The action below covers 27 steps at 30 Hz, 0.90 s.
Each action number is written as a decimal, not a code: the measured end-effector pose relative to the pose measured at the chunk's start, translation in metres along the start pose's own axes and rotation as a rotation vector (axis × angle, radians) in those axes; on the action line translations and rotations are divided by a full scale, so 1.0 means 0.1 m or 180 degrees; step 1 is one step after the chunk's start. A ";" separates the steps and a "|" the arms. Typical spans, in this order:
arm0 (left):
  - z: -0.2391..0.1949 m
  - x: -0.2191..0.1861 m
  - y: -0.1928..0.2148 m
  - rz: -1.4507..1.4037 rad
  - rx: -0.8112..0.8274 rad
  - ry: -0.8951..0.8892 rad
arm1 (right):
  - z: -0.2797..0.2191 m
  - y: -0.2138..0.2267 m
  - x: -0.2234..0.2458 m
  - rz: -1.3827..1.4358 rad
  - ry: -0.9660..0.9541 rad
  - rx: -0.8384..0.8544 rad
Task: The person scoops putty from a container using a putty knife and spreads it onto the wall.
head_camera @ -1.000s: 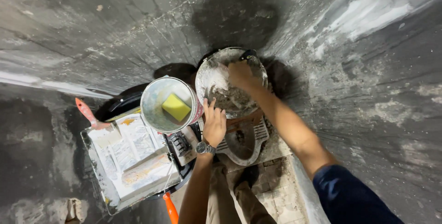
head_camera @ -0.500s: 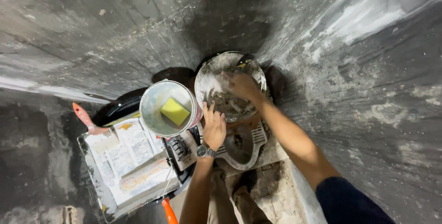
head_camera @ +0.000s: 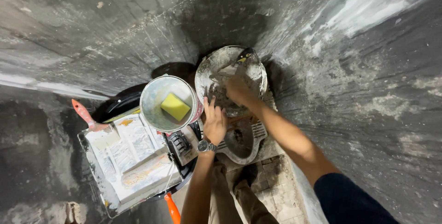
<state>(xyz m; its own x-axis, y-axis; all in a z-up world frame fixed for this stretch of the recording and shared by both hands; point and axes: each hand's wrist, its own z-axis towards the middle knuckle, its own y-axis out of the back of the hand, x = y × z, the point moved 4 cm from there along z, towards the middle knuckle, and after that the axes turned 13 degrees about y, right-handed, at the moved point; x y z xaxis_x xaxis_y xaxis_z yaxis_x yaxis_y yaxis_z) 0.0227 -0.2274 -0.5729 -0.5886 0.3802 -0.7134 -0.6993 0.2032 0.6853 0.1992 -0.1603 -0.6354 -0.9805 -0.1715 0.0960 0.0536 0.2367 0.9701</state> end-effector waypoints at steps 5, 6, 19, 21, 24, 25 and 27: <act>0.00 0.00 0.02 -0.0146 0.0059 0.0033 | -0.32 1.01 -0.29 0.2308 -0.1121 0.0505; 0.00 -0.01 0.02 -0.0152 0.0051 0.0040 | -0.29 0.78 -0.42 0.2299 -0.1117 0.0511; -0.01 -0.06 0.05 -0.0071 0.0000 -0.0030 | 0.08 -0.65 -0.18 0.0391 0.0299 -0.0145; 0.02 -0.03 0.05 -0.0162 0.0073 0.0056 | -0.12 -0.33 -0.19 0.0312 0.0347 0.0608; 0.01 -0.01 0.05 -0.0039 -0.0083 -0.0037 | -0.18 0.90 0.02 0.0120 0.0575 0.0532; 0.02 -0.01 0.05 -0.0088 -0.0011 0.0002 | -0.17 0.84 -0.13 0.0660 0.0172 0.0606; 0.00 -0.01 0.05 -0.0152 0.0070 0.0056 | -0.13 0.64 -0.29 0.1195 -0.0240 0.0703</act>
<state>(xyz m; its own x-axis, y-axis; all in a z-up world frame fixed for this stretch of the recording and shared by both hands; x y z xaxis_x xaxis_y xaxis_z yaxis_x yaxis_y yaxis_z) 0.0199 -0.2271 -0.5690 -0.5619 0.3538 -0.7477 -0.7178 0.2407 0.6533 0.2336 -0.1526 -0.5731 -0.9123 0.0338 0.4082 0.3751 0.4695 0.7993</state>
